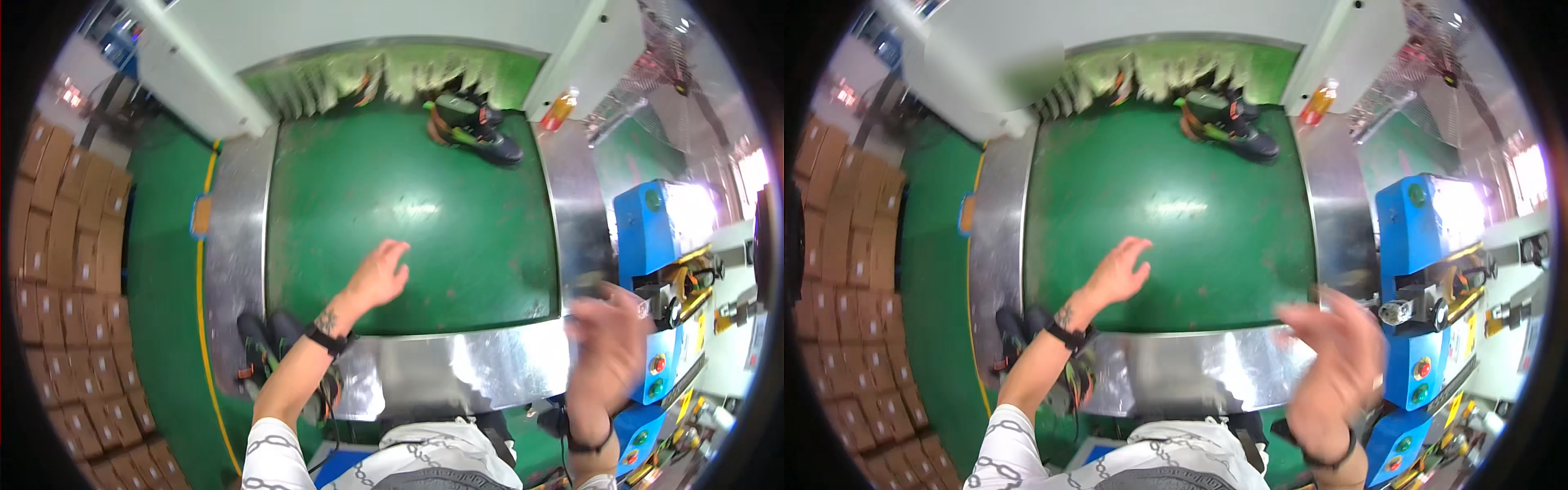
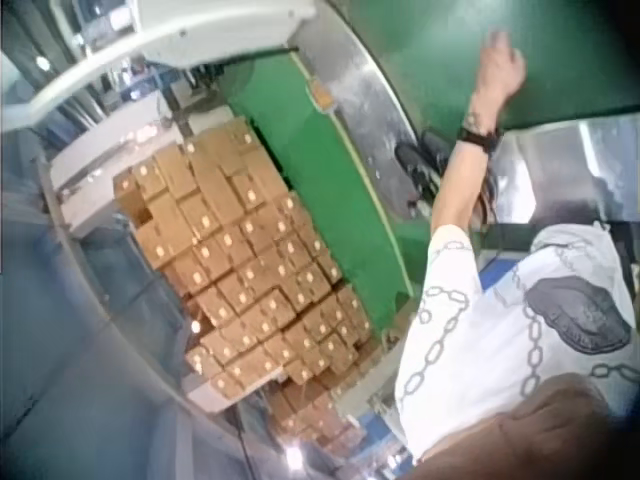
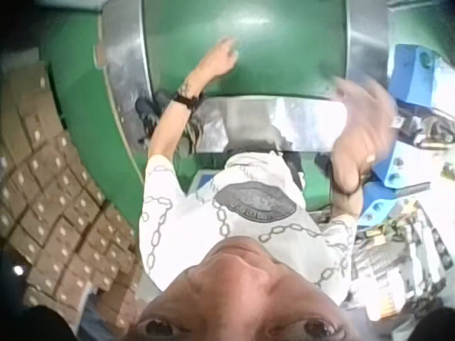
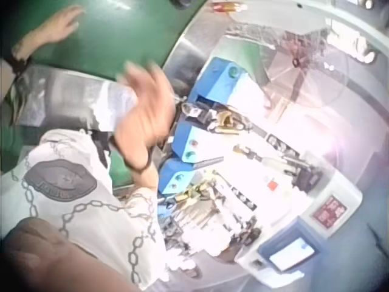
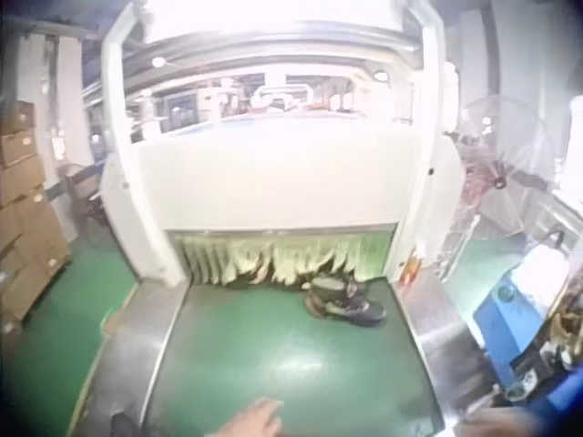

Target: The person is manufacturing shoes by placing them in various machines and on drying racks.

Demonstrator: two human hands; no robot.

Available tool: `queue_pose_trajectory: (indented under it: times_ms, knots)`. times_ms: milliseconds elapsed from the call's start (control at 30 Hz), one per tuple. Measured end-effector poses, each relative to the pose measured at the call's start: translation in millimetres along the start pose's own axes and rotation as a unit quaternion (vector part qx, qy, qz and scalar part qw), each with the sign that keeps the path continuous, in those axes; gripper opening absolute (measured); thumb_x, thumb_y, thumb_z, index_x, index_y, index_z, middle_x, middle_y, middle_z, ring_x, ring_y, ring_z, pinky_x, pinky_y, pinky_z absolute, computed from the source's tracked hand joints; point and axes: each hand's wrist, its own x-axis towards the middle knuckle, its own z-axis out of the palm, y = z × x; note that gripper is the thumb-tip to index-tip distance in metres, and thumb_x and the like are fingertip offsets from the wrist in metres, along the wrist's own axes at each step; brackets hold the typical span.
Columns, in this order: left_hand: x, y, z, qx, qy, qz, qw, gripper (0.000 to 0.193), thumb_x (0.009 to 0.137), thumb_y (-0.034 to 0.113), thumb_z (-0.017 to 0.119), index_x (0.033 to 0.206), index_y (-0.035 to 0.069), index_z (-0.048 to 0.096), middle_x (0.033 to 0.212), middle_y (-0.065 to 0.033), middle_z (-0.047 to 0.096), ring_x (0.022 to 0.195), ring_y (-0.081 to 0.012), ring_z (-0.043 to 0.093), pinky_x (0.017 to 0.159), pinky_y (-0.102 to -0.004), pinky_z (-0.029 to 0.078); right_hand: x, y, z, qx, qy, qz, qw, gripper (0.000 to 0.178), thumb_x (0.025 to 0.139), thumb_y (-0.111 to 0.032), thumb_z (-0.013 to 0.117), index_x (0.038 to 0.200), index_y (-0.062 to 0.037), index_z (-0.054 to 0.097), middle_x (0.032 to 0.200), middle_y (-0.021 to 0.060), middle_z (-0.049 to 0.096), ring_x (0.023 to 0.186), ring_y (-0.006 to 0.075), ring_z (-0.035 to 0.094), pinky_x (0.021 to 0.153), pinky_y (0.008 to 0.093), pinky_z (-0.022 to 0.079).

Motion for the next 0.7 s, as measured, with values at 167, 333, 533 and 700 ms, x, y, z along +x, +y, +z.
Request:
queue_pose_trajectory:
  times_ms: [167, 333, 533, 700]
  knots:
    - [109.9, -148.4, 16.1, 0.178, 0.042, 0.028, 0.983, 0.053, 0.085, 0.021, 0.062, 0.128, -0.006, 0.045, 0.134, -0.028, 0.042, 0.121, -0.0444, 0.046, 0.101, -0.049, 0.042, 148.1, 154.7, 53.8, -0.151, -0.235, 0.114, 0.953, 0.074, 0.083, -0.028, 0.075, 0.14, 0.0021, 0.039, 0.137, 0.0224, 0.05, 0.128, 0.0312, 0.049, 0.102, 0.0406, 0.044]
    - [127.6, -224.7, 49.8, 0.172, 0.121, -0.01, 0.978, 0.056, 0.085, 0.023, 0.06, 0.131, -0.004, 0.043, 0.143, -0.0256, 0.037, 0.132, -0.0431, 0.037, 0.11, -0.0517, 0.03, 322.4, 236.3, 71.1, -0.435, -0.318, -0.032, 0.842, 0.099, 0.065, -0.042, 0.085, 0.139, 0.0028, 0.038, 0.136, 0.0267, 0.049, 0.126, 0.0385, 0.049, 0.105, 0.0404, 0.041]
    - [137.4, -220.5, 45.6, 0.134, 0.142, -0.01, 0.981, 0.051, 0.084, 0.018, 0.059, 0.129, -0.001, 0.047, 0.144, -0.0195, 0.039, 0.133, -0.0379, 0.037, 0.109, -0.0501, 0.03, 399.3, 314.5, 175.5, -0.266, -0.221, -0.124, 0.93, 0.071, 0.064, -0.034, 0.087, 0.122, -0.0031, 0.06, 0.111, 0.0132, 0.068, 0.103, 0.0246, 0.066, 0.091, 0.0339, 0.05]
    - [106.5, -222.3, 37.8, 0.165, 0.144, -0.051, 0.974, 0.05, 0.081, 0.019, 0.06, 0.126, -0.001, 0.05, 0.143, -0.0192, 0.041, 0.134, -0.0364, 0.037, 0.11, -0.0484, 0.03, 315.8, 300.6, 197.0, -0.533, -0.281, -0.086, 0.793, 0.033, 0.079, -0.048, 0.07, 0.105, -0.0269, 0.072, 0.078, 0.0089, 0.07, 0.075, 0.0267, 0.068, 0.072, 0.0384, 0.055]
